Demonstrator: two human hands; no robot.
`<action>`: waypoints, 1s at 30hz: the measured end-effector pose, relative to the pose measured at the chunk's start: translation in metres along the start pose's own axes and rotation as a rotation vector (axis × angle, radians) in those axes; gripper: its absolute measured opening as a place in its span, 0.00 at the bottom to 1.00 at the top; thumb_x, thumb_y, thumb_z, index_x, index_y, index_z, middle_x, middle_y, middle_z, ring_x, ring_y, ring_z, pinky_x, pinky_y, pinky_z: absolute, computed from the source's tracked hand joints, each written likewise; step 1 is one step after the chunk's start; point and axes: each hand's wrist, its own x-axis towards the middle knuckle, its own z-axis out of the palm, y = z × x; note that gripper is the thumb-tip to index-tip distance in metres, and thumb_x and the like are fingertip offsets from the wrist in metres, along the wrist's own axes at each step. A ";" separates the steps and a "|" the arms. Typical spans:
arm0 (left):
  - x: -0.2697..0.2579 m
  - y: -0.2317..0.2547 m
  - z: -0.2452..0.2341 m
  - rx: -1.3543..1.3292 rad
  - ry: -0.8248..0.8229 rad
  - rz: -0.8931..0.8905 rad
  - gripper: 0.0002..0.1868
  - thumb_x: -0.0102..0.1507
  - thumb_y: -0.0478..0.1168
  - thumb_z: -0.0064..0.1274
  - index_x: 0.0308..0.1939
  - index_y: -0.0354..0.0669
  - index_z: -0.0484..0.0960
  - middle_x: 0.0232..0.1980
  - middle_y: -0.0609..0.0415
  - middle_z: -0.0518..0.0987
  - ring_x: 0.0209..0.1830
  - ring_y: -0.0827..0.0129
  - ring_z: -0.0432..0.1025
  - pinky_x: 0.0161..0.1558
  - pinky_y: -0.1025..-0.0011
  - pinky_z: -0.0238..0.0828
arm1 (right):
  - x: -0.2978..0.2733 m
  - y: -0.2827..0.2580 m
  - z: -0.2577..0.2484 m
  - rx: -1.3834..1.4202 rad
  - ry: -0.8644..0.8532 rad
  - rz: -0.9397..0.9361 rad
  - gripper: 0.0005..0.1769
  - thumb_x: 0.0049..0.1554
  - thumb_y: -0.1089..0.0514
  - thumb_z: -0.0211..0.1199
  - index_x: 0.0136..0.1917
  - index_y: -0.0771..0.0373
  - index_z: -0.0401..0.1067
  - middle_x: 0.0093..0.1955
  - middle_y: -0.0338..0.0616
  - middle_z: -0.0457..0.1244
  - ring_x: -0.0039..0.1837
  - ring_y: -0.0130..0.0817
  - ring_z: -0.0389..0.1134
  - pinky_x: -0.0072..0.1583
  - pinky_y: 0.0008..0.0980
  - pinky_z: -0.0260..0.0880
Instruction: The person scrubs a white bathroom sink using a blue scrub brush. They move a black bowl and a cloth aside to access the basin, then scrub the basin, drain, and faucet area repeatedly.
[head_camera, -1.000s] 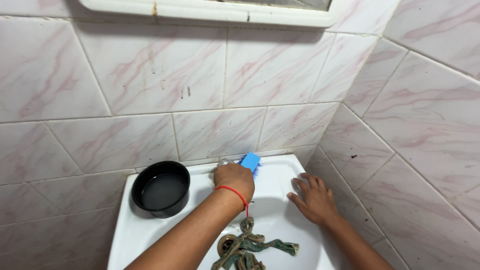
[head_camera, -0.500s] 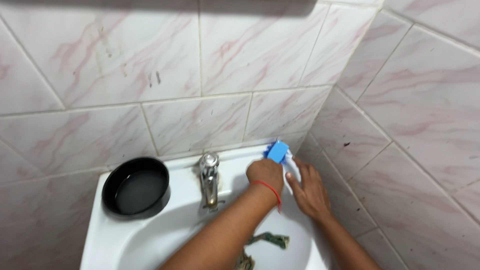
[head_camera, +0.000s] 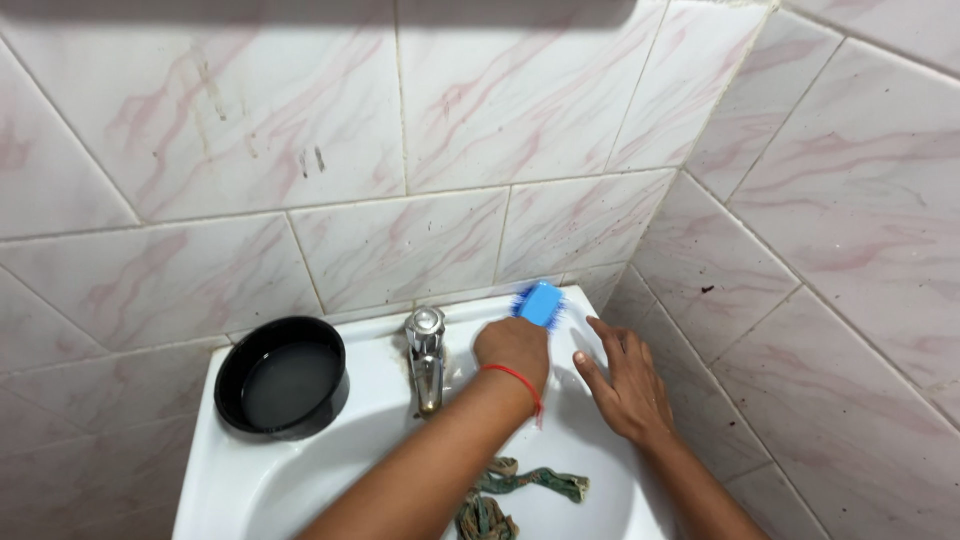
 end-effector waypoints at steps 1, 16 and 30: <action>0.004 0.014 0.001 -0.004 -0.004 0.012 0.13 0.61 0.40 0.62 0.50 0.49 0.88 0.52 0.51 0.84 0.52 0.59 0.80 0.45 0.66 0.79 | 0.002 0.003 0.001 0.023 0.028 -0.039 0.41 0.58 0.27 0.43 0.76 0.48 0.59 0.69 0.50 0.57 0.72 0.49 0.57 0.67 0.51 0.60; -0.021 -0.005 0.051 -1.883 -0.489 -0.027 0.19 0.69 0.41 0.45 0.55 0.27 0.76 0.48 0.44 0.75 0.46 0.61 0.73 0.54 0.62 0.74 | -0.018 -0.033 0.006 0.833 -0.256 0.484 0.30 0.60 0.51 0.51 0.73 0.65 0.62 0.55 0.56 0.70 0.53 0.41 0.73 0.51 0.40 0.73; -0.042 -0.141 0.008 -0.612 0.485 0.089 0.18 0.67 0.43 0.41 0.56 0.39 0.78 0.57 0.45 0.75 0.57 0.51 0.71 0.60 0.57 0.66 | 0.048 -0.084 -0.063 -0.740 -0.355 -0.064 0.12 0.55 0.59 0.59 0.48 0.61 0.81 0.53 0.54 0.71 0.55 0.49 0.74 0.55 0.46 0.75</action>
